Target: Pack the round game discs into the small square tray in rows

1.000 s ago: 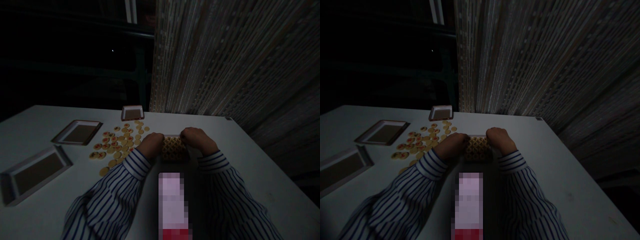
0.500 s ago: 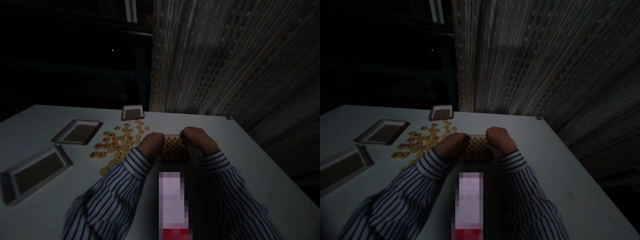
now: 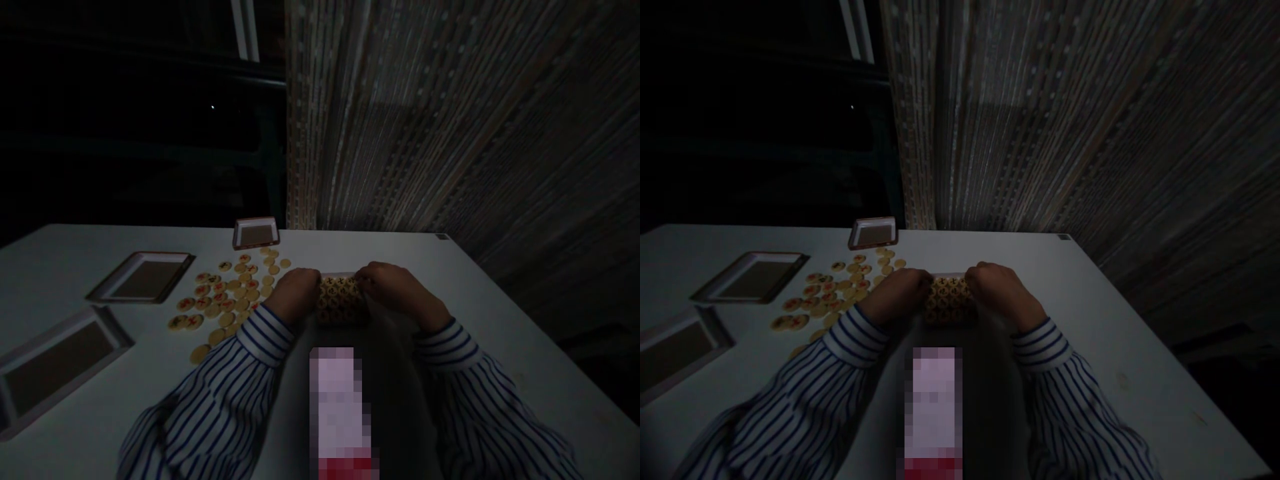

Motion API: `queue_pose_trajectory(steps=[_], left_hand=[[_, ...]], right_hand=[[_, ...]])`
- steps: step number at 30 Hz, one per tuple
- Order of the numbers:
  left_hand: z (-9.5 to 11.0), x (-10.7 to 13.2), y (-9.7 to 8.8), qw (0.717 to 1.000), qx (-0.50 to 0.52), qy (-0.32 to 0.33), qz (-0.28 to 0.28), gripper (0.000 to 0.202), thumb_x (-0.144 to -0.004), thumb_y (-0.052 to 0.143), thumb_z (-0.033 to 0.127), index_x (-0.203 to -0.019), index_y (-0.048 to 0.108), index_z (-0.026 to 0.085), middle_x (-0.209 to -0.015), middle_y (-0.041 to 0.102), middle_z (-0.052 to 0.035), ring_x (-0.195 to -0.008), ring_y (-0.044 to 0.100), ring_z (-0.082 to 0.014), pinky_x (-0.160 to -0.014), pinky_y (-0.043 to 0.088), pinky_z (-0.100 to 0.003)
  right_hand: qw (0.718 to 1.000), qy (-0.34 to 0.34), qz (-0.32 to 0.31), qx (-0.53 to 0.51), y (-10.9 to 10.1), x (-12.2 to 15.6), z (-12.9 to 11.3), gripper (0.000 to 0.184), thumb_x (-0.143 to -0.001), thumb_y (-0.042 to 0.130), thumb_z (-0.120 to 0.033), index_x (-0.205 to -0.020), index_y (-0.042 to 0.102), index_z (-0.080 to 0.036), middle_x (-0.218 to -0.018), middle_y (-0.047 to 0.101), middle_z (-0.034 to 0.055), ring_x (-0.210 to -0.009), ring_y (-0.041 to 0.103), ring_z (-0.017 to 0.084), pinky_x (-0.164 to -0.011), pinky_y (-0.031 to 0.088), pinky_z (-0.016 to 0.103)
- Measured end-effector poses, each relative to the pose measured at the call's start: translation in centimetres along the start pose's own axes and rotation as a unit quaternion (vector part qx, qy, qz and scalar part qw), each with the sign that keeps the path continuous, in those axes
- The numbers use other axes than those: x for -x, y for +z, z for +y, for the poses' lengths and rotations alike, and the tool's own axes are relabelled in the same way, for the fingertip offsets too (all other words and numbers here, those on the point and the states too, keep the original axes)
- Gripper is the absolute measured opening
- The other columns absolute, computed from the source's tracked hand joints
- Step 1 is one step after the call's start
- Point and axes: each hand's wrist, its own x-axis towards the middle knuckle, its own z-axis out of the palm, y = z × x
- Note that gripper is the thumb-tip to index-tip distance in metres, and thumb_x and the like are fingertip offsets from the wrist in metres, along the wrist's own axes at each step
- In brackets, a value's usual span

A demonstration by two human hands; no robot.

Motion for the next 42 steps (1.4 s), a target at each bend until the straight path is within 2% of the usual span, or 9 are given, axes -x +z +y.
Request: queue_pose_trajectory(steps=[4,7,11,16,23,33,42], left_hand=[[0.5,-0.1,0.2,0.997,-0.012,0.073,0.039,0.030,-0.089,0.037,0.026,-0.101,0.064,0.020,-0.102,0.063,-0.0112,-0.095,0.058,-0.0209,-0.085,0.044,-0.033],[1.1,-0.3,1.5,0.992,-0.029,0.112,0.056,0.033,-0.089,0.039,0.031,-0.116,0.056,0.025,-0.124,0.051,-0.0120,-0.111,0.048,-0.0254,-0.088,0.042,-0.039],[1.9,-0.3,3.7,0.987,-0.060,0.137,0.059,0.036,-0.088,0.041,0.033,-0.122,0.051,0.026,-0.134,0.041,-0.0129,-0.119,0.041,-0.0289,-0.090,0.041,-0.044],[2.5,-0.1,4.7,0.983,-0.062,0.160,0.067,0.038,-0.089,0.040,0.032,-0.125,0.048,0.024,-0.136,0.040,-0.0129,-0.122,0.038,-0.0275,-0.093,0.039,-0.044],[2.7,-0.1,4.6,0.982,-0.063,0.162,0.068,0.036,-0.087,0.044,0.031,-0.122,0.051,0.025,-0.136,0.041,-0.0117,-0.122,0.038,-0.0280,-0.094,0.038,-0.044],[2.9,0.0,4.7,0.982,-0.074,0.162,0.067,0.036,-0.088,0.043,0.032,-0.122,0.052,0.025,-0.135,0.042,-0.0120,-0.121,0.039,-0.0284,-0.094,0.038,-0.044],[2.8,-0.1,4.7,0.983,-0.073,0.162,0.053,0.038,-0.087,0.043,0.032,-0.124,0.050,0.025,-0.136,0.041,-0.0115,-0.123,0.037,-0.0286,-0.093,0.038,-0.045]], right_hand=[[0.999,0.018,0.041,-0.019,2.2,2.6,0.1,0.031,-0.089,0.038,-0.021,-0.113,0.058,-0.020,-0.102,0.063,0.0077,-0.092,0.058,0.016,-0.075,0.042,0.026],[0.999,0.037,0.039,-0.007,3.8,3.8,0.0,0.035,-0.087,0.042,-0.021,-0.120,0.053,-0.022,-0.111,0.060,0.0081,-0.094,0.056,0.018,-0.076,0.042,0.028],[0.998,0.042,0.025,0.028,4.9,4.2,-0.2,0.040,-0.088,0.044,-0.028,-0.127,0.048,-0.022,-0.119,0.056,0.0109,-0.094,0.056,0.021,-0.074,0.043,0.031],[0.997,0.035,0.046,0.051,5.2,4.3,-0.4,0.039,-0.089,0.042,-0.028,-0.128,0.047,-0.024,-0.120,0.055,0.0119,-0.092,0.056,0.020,-0.072,0.041,0.031],[0.996,0.033,0.038,0.073,5.5,4.1,-0.7,0.040,-0.090,0.039,-0.031,-0.130,0.044,-0.027,-0.122,0.054,0.0127,-0.091,0.055,0.022,-0.069,0.040,0.032],[0.995,0.030,0.053,0.084,5.5,3.9,-1.0,0.036,-0.090,0.040,-0.032,-0.125,0.047,-0.026,-0.120,0.054,0.0125,-0.089,0.054,0.021,-0.068,0.038,0.031],[0.995,0.033,0.040,0.086,5.1,3.9,-1.2,0.035,-0.090,0.040,-0.028,-0.124,0.049,-0.024,-0.118,0.055,0.0130,-0.090,0.054,0.022,-0.068,0.039,0.032]])
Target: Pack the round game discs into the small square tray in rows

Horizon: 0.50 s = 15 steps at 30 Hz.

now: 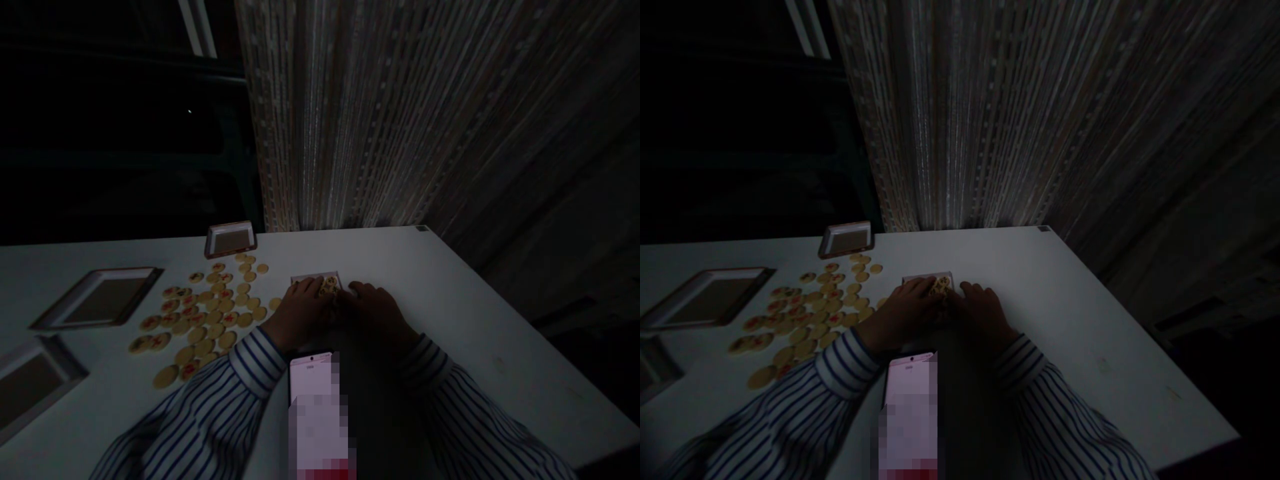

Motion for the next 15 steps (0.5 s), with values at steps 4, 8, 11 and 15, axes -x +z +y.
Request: queue_pose_trajectory(steps=[4,8,11,15], left_hand=[[-0.02,-0.05,0.27,1.000,-0.003,-0.002,0.002,0.037,-0.087,0.044,0.032,-0.123,0.051,0.025,-0.136,0.041,-0.0115,-0.123,0.036,-0.0293,-0.093,0.038,-0.045],[-0.02,0.00,0.09,1.000,-0.001,-0.001,0.007,0.037,-0.087,0.044,0.032,-0.122,0.051,0.025,-0.135,0.042,-0.0117,-0.121,0.039,-0.0291,-0.093,0.038,-0.045],[-0.04,0.08,-0.32,1.000,0.004,0.005,0.006,0.036,-0.087,0.044,0.033,-0.121,0.052,0.026,-0.135,0.042,-0.0113,-0.122,0.038,-0.0284,-0.092,0.039,-0.045],[-0.02,0.16,-0.66,1.000,0.007,0.006,0.006,0.033,-0.087,0.043,0.033,-0.116,0.057,0.027,-0.134,0.043,-0.0104,-0.121,0.039,-0.0283,-0.093,0.039,-0.046]], right_hand=[[1.000,0.004,-0.002,-0.003,-0.03,-0.05,-0.11,0.035,-0.091,0.039,-0.029,-0.123,0.049,-0.024,-0.117,0.055,0.0134,-0.090,0.053,0.022,-0.068,0.040,0.032],[1.000,-0.001,-0.008,-0.002,-0.13,-0.12,-0.10,0.036,-0.091,0.039,-0.026,-0.125,0.048,-0.023,-0.118,0.055,0.0136,-0.091,0.054,0.021,-0.069,0.040,0.031],[1.000,-0.002,-0.012,-0.002,-0.39,0.00,-0.02,0.035,-0.091,0.039,-0.027,-0.124,0.049,-0.024,-0.120,0.055,0.0128,-0.091,0.054,0.020,-0.070,0.040,0.030],[1.000,-0.010,-0.003,-0.007,-0.76,0.38,0.15,0.031,-0.091,0.039,-0.027,-0.118,0.054,-0.024,-0.120,0.055,0.0116,-0.092,0.054,0.020,-0.070,0.039,0.030]])
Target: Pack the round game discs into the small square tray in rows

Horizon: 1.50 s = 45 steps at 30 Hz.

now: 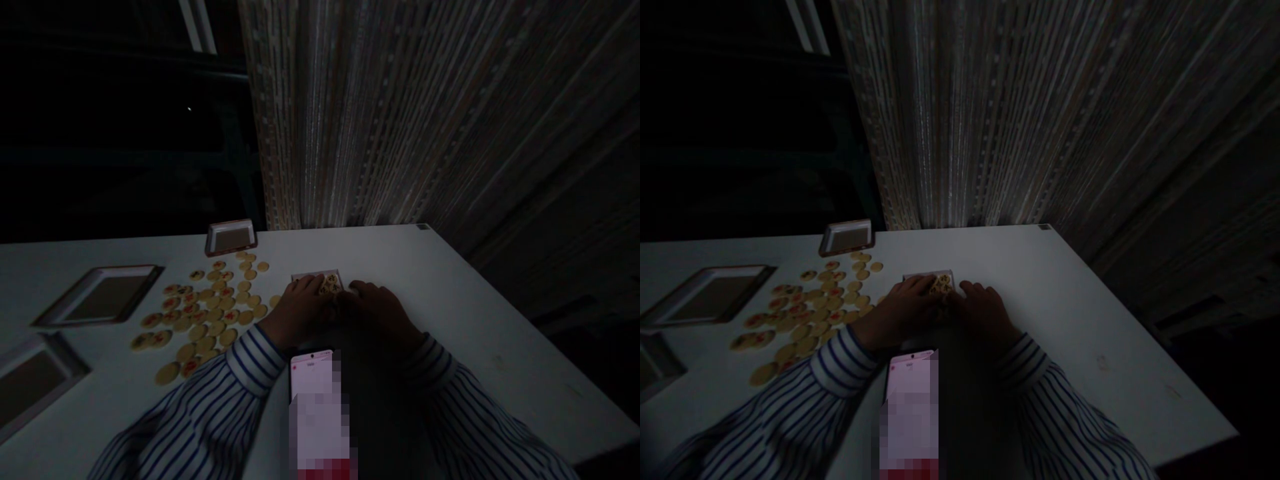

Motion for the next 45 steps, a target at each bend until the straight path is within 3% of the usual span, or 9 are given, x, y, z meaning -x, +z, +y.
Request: queue_pose_trajectory(steps=[15,32,37,45], left_hand=[[0.3,0.0,-0.3,1.000,-0.005,0.006,-0.023,0.034,-0.088,0.041,0.035,-0.116,0.058,0.026,-0.134,0.043,-0.0114,-0.120,0.040,-0.0297,-0.093,0.038,-0.046],[0.3,-0.1,-0.2,1.000,0.001,0.006,-0.023,0.034,-0.088,0.042,0.034,-0.119,0.055,0.027,-0.134,0.043,-0.0110,-0.120,0.040,-0.0293,-0.092,0.039,-0.047],[-1.0,0.1,-1.8,0.999,0.019,-0.013,-0.029,0.037,-0.088,0.039,0.032,-0.122,0.052,0.026,-0.135,0.042,-0.0105,-0.120,0.041,-0.0287,-0.091,0.040,-0.046],[-4.7,0.9,-3.4,0.993,0.001,-0.112,-0.047,0.041,-0.088,0.034,0.034,-0.123,0.051,0.022,-0.137,0.042,-0.0128,-0.126,0.036,-0.0302,-0.098,0.034,-0.050]], right_hand=[[0.998,-0.049,0.034,-0.008,0.6,0.3,0.2,0.028,-0.089,0.044,-0.025,-0.114,0.058,-0.024,-0.118,0.055,0.0109,-0.089,0.053,0.020,-0.069,0.039,0.032],[0.999,-0.041,0.017,-0.017,0.1,0.2,0.0,0.028,-0.090,0.043,-0.025,-0.114,0.058,-0.023,-0.119,0.056,0.0107,-0.091,0.054,0.019,-0.069,0.039,0.031],[0.998,-0.026,-0.004,-0.060,-0.1,0.3,0.7,0.027,-0.089,0.045,-0.027,-0.110,0.060,-0.021,-0.104,0.063,0.0075,-0.085,0.057,0.018,-0.069,0.040,0.029],[0.992,-0.061,-0.025,-0.104,-1.0,1.0,1.3,0.030,-0.085,0.049,-0.021,-0.111,0.062,-0.026,-0.106,0.060,0.0072,-0.091,0.056,0.017,-0.076,0.042,0.030]])
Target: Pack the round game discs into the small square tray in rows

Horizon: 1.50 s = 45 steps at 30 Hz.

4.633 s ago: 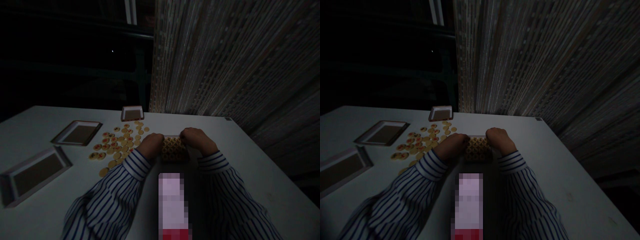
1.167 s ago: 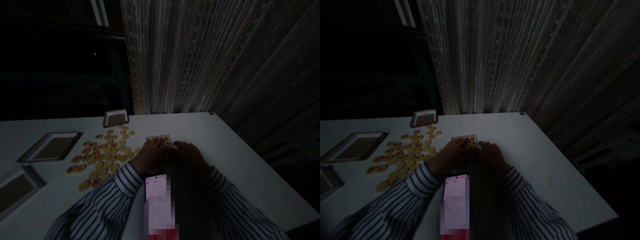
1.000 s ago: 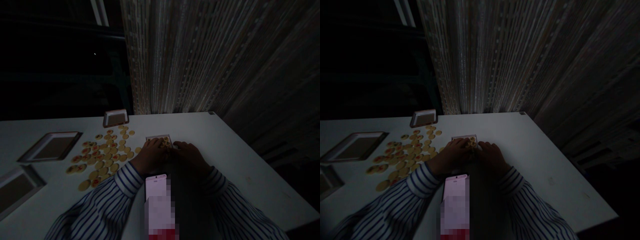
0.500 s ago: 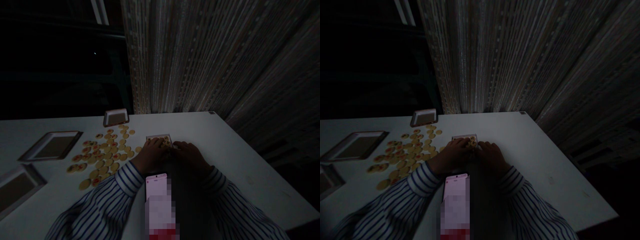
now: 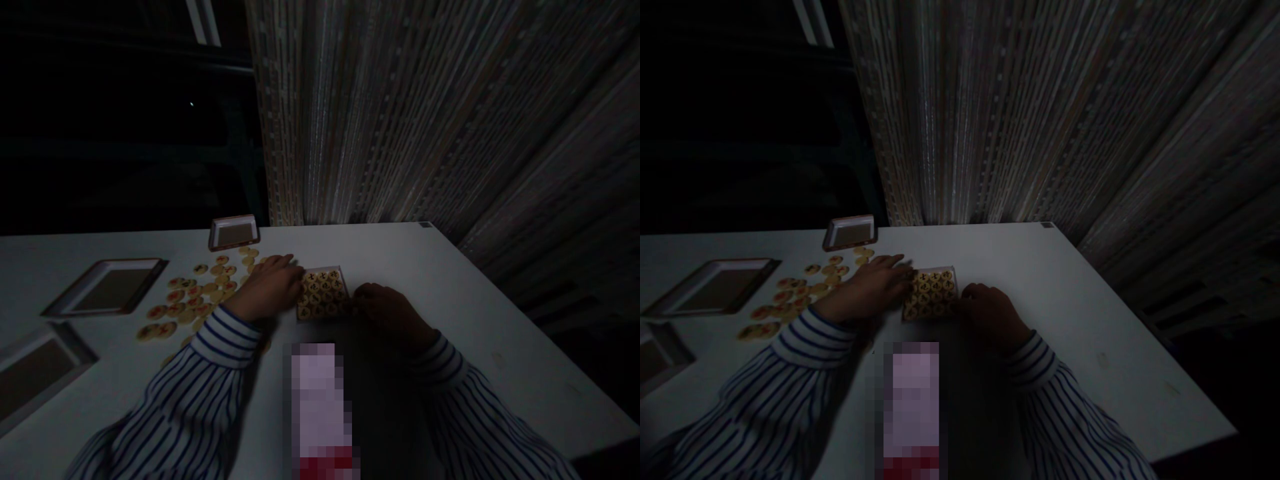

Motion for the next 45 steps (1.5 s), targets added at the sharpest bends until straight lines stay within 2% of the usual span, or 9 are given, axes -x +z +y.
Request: queue_pose_trajectory(steps=[3,7,11,16,21,25,39,45], left_hand=[[-0.4,0.2,-0.5,1.000,0.000,-0.011,0.003,0.042,-0.088,0.034,0.032,-0.125,0.050,0.022,-0.137,0.042,-0.0130,-0.125,0.037,-0.0304,-0.098,0.034,-0.049],[0.6,0.5,-0.7,0.999,0.021,0.045,-0.001,0.038,-0.088,0.037,0.029,-0.121,0.054,0.028,-0.137,0.041,-0.0099,-0.125,0.037,-0.0295,-0.099,0.032,-0.048],[2.8,0.6,0.3,0.991,0.048,0.120,-0.025,0.037,-0.087,0.042,0.033,-0.121,0.054,0.029,-0.140,0.035,-0.0104,-0.126,0.034,-0.0306,-0.097,0.036,-0.046],[4.6,0.6,2.0,0.986,0.032,0.153,-0.059,0.038,-0.088,0.039,0.038,-0.124,0.051,0.033,-0.144,0.029,-0.0100,-0.130,0.028,-0.0334,-0.100,0.030,-0.050],[4.9,0.5,2.4,0.988,0.018,0.140,-0.056,0.040,-0.089,0.038,0.038,-0.128,0.047,0.034,-0.147,0.026,-0.0092,-0.133,0.024,-0.0339,-0.101,0.028,-0.051],[5.2,0.5,2.2,0.989,0.016,0.139,-0.056,0.040,-0.088,0.040,0.038,-0.127,0.047,0.034,-0.145,0.029,-0.0090,-0.132,0.026,-0.0330,-0.101,0.028,-0.051],[5.3,0.3,2.6,0.989,0.005,0.137,-0.058,0.040,-0.088,0.040,0.037,-0.127,0.049,0.031,-0.144,0.032,-0.0112,-0.131,0.028,-0.0333,-0.101,0.030,-0.050],[5.4,0.4,2.3,0.989,0.012,0.136,-0.060,0.040,-0.088,0.040,0.037,-0.127,0.048,0.033,-0.144,0.032,-0.0090,-0.131,0.029,-0.0319,-0.100,0.030,-0.050]], right_hand=[[1.000,-0.014,-0.006,0.006,-0.4,0.3,-0.3,0.028,-0.084,0.050,-0.020,-0.108,0.063,-0.023,-0.109,0.060,0.0081,-0.091,0.056,0.018,-0.076,0.043,0.031],[0.999,-0.027,-0.018,0.014,-0.7,0.5,-0.5,0.027,-0.084,0.050,-0.020,-0.106,0.064,-0.022,-0.110,0.059,0.0091,-0.092,0.055,0.019,-0.075,0.043,0.033],[0.999,-0.031,-0.016,0.020,-0.7,0.6,-0.6,0.026,-0.083,0.051,-0.021,-0.105,0.064,-0.022,-0.110,0.059,0.0090,-0.095,0.055,0.021,-0.075,0.042,0.034],[0.999,-0.027,-0.012,0.030,-0.3,0.5,-0.6,0.029,-0.082,0.053,-0.020,-0.109,0.062,-0.022,-0.108,0.059,0.0091,-0.092,0.054,0.021,-0.072,0.041,0.033],[0.999,-0.031,-0.002,0.028,-0.2,0.5,-0.7,0.030,-0.083,0.052,-0.021,-0.113,0.060,-0.023,-0.108,0.059,0.0089,-0.087,0.054,0.019,-0.071,0.040,0.032],[0.999,-0.028,-0.004,0.026,-0.2,0.6,-0.8,0.032,-0.082,0.053,-0.020,-0.113,0.060,-0.023,-0.108,0.059,0.0089,-0.086,0.053,0.018,-0.071,0.039,0.031],[0.999,-0.046,0.017,0.024,0.3,0.5,-0.4,0.028,-0.083,0.053,-0.022,-0.110,0.061,-0.023,-0.109,0.058,0.0096,-0.090,0.053,0.019,-0.072,0.040,0.033],[0.999,-0.039,0.007,0.014,0.1,0.5,-0.4,0.028,-0.083,0.053,-0.022,-0.110,0.062,-0.023,-0.110,0.058,0.0101,-0.093,0.053,0.021,-0.074,0.041,0.035]])
